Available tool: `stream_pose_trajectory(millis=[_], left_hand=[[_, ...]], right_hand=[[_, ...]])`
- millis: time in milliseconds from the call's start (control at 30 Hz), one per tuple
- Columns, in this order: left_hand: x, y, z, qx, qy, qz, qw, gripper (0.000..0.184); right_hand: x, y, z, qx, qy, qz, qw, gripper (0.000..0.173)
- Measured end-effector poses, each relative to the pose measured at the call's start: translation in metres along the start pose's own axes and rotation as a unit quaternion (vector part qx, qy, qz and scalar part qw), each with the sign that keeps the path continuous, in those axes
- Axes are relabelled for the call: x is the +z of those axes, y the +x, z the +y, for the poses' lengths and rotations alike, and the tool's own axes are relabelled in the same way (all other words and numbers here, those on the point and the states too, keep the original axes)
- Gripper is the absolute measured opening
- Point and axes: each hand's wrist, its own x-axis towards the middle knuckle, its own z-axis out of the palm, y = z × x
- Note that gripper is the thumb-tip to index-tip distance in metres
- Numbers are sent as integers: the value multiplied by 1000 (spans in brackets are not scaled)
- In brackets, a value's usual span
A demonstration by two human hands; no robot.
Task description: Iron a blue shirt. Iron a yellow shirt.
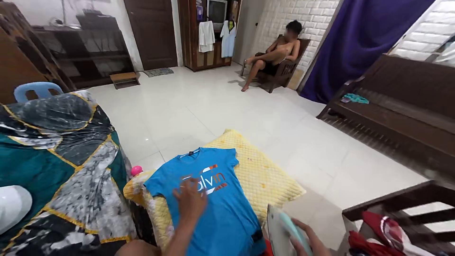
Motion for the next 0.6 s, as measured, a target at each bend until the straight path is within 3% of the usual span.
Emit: stream_pose_trajectory(millis=[100, 200, 400, 600], left_hand=[[39, -58, 56, 36, -3, -121, 992, 57], [66, -85, 67, 6, 11, -82, 997, 69], [52, -94, 13, 0, 75, -47, 996, 64], [48, -102, -39, 35, 116, -21, 992, 73]], right_hand=[[4, 31, -15, -21, -16, 4, 1000, 60], [18, 66, -41, -38, -51, -20, 998, 61], [73, 139, -93, -44, -98, -140, 984, 55], [103, 226, -139, -13, -123, -114, 986, 59]])
